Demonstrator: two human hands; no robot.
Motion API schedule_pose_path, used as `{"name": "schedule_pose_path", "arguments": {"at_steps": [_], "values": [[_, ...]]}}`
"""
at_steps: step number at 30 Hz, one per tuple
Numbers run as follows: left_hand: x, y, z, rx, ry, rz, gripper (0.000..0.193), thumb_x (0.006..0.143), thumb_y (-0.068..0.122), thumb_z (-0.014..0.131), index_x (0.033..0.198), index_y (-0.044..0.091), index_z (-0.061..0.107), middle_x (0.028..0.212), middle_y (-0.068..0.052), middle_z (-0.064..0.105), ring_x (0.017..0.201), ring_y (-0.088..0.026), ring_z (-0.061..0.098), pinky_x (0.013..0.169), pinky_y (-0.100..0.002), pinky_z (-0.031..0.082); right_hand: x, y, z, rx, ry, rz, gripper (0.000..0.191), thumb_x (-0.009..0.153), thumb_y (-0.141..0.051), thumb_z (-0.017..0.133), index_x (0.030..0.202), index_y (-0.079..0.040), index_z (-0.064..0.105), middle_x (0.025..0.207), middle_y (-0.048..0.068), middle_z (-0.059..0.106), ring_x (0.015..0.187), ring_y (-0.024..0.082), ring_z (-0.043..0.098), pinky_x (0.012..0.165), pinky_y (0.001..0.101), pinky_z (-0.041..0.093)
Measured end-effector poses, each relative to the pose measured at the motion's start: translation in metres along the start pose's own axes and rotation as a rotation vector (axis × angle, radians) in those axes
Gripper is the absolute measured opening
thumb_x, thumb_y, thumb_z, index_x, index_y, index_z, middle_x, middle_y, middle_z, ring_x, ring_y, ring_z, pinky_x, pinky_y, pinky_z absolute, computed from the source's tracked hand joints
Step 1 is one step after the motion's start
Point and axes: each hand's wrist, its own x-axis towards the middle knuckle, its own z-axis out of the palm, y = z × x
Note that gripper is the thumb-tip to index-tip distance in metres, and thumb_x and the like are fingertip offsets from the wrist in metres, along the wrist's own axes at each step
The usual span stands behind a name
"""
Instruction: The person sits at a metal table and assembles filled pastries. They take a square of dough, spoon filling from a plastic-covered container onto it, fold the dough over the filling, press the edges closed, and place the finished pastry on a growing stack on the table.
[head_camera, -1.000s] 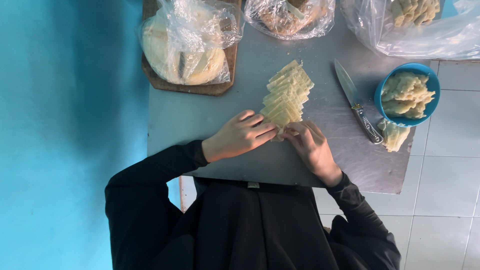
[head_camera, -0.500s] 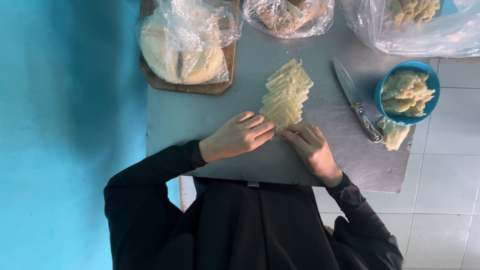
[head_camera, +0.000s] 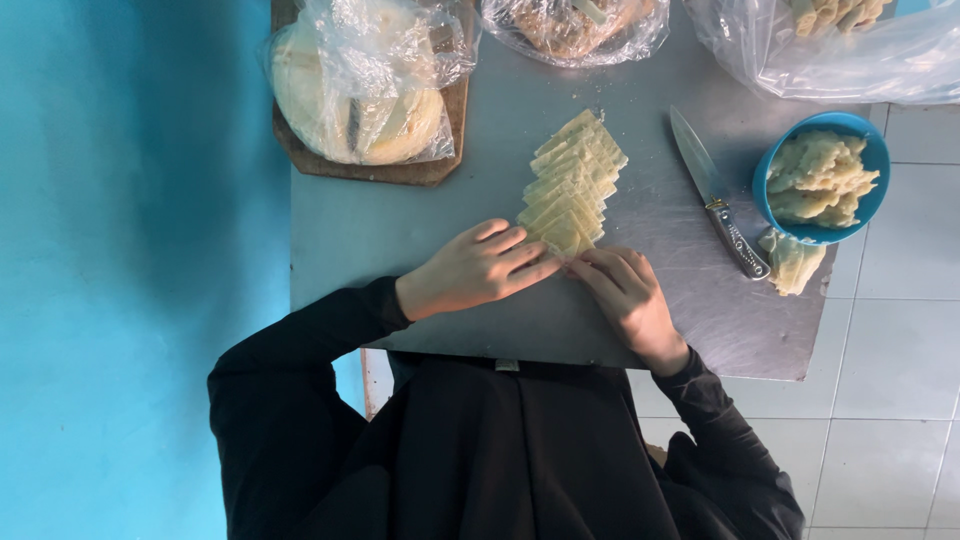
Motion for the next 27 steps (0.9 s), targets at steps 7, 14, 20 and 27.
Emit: {"name": "schedule_pose_path", "arguments": {"at_steps": [7,14,20,27], "values": [[-0.002,-0.001,0.005,0.020,-0.009,-0.004,0.032,0.096,0.019,0.065,0.127,0.016,0.074,0.126,0.005,0.067,0.116,-0.019,0.061,0.103,-0.035,0.045,-0.003,0.000,-0.001,-0.018,-0.029,-0.007,0.039,0.083,-0.005,0.072,0.121,-0.004,0.070,0.118,0.007,0.066,0.113,0.026,0.064,0.096,0.0400,0.052],[-0.002,-0.003,0.009,-0.096,-0.049,-0.034,0.028,0.096,0.022,0.070,0.124,0.018,0.076,0.128,0.007,0.066,0.117,-0.016,0.060,0.102,-0.036,0.043,-0.011,0.009,-0.005,-0.106,-0.183,-0.086,0.048,0.082,-0.006,0.070,0.129,-0.014,0.071,0.123,0.006,0.064,0.118,0.025,0.063,0.096,0.0407,0.053],[-0.001,-0.004,0.011,-0.124,-0.032,-0.072,0.033,0.096,0.038,0.072,0.121,0.017,0.077,0.126,0.008,0.067,0.115,-0.017,0.060,0.102,-0.037,0.042,-0.011,0.017,0.002,0.042,-0.113,-0.060,0.039,0.081,-0.006,0.074,0.120,-0.005,0.070,0.121,0.008,0.068,0.115,0.027,0.067,0.097,0.0419,0.055],[0.002,0.002,0.015,-0.092,0.024,-0.104,0.039,0.094,0.048,0.072,0.110,0.013,0.077,0.120,0.003,0.068,0.110,-0.021,0.062,0.098,-0.039,0.043,-0.003,0.020,0.017,0.200,0.046,0.157,0.024,0.085,-0.002,0.082,0.107,-0.004,0.072,0.108,0.007,0.071,0.100,0.026,0.069,0.086,0.0382,0.058]]}}
